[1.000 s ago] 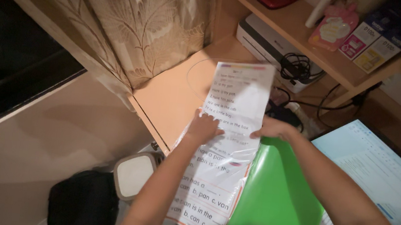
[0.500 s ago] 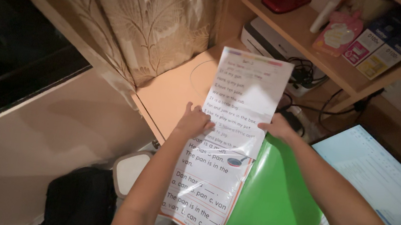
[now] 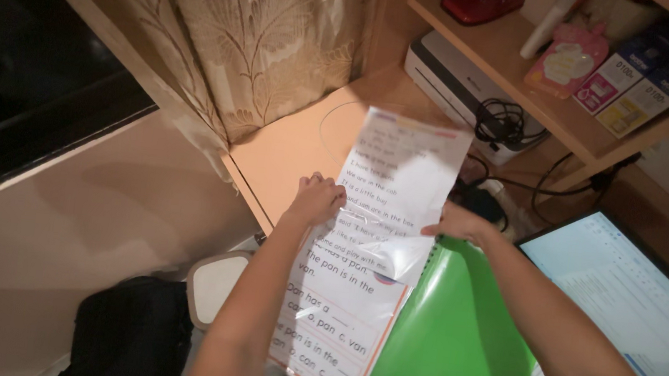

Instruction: The person organizes a cluttered desk by stacking printed papers and a workbook, then placing them on a shelf. They then gather a tangled power cable and adapter, coil the cable, and place the bundle into a black bag.

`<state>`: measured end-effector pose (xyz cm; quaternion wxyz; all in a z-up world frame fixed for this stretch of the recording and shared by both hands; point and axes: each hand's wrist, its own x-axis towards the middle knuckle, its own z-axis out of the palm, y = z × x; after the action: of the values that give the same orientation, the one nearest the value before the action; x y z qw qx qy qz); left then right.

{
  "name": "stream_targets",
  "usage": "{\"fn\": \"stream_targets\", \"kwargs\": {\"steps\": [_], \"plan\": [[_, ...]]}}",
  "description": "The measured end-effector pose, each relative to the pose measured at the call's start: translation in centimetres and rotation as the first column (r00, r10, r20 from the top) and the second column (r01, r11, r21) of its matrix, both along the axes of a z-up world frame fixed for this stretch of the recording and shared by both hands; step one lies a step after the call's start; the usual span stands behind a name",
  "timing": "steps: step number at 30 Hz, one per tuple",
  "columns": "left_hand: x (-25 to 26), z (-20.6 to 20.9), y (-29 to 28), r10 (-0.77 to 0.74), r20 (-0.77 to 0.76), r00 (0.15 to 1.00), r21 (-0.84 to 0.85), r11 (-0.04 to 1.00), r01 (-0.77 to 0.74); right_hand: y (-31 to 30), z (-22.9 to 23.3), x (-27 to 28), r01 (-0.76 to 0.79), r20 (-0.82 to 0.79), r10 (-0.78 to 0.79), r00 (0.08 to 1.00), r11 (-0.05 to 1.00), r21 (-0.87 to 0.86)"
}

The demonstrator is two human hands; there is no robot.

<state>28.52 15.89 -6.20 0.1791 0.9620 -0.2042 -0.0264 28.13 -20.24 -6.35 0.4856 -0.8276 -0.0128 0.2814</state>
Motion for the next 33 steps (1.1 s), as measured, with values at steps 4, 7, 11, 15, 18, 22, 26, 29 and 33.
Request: {"fn": "stream_targets", "kwargs": {"steps": [4, 7, 11, 15, 18, 22, 26, 29, 33], "plan": [[-0.2, -1.1, 0.1, 0.013, 0.03, 0.999, -0.052, 0.999, -0.011, 0.1, -0.4, 0.6, 0.18, -0.028, -0.18, 0.983, 0.984, -0.002], [-0.3, -1.4, 0.4, 0.056, 0.044, 0.997, -0.103, 0.993, -0.051, -0.1, -1.3, 0.8, 0.241, -0.011, -0.242, 0.97, 0.967, -0.082], [-0.2, -1.5, 0.3, 0.087, -0.004, 0.996, -0.149, 0.985, -0.087, 0.1, -1.3, 0.2, -0.027, 0.175, 0.017, 0.984, 0.998, 0.051], [-0.2, -1.8, 0.3, 0.091, 0.033, 0.995, -0.15, 0.985, -0.085, 0.4, 0.0, 0.4, 0.236, -0.019, -0.243, 0.97, 0.957, -0.169], [-0.2, -1.5, 0.4, 0.1, 0.062, 0.993, -0.148, 0.985, -0.09, 0.2, -0.8, 0.6, 0.17, 0.078, -0.162, 0.984, 0.98, -0.102], [-0.5, -0.7, 0.4, 0.081, 0.017, 0.997, -0.161, 0.984, -0.077, 0.1, -1.0, 0.2, 0.037, 0.064, -0.034, 0.997, 0.998, -0.053], [-0.7, -0.2, 0.3, 0.097, 0.042, 0.994, -0.158, 0.983, -0.089, 0.8, -0.2, 0.3, 0.408, 0.072, -0.426, 0.902, 0.895, 0.18], [-0.7, -0.1, 0.5, 0.103, 0.01, 0.995, -0.135, 0.986, -0.1, 0.8, 0.9, -0.4, 0.016, 0.053, -0.007, 0.999, 0.985, -0.173], [-0.5, -0.3, 0.5, 0.104, -0.004, 0.995, -0.152, 0.983, -0.103, 1.7, 0.5, -0.6, 0.242, 0.098, -0.238, 0.966, 0.97, -0.031]]}}
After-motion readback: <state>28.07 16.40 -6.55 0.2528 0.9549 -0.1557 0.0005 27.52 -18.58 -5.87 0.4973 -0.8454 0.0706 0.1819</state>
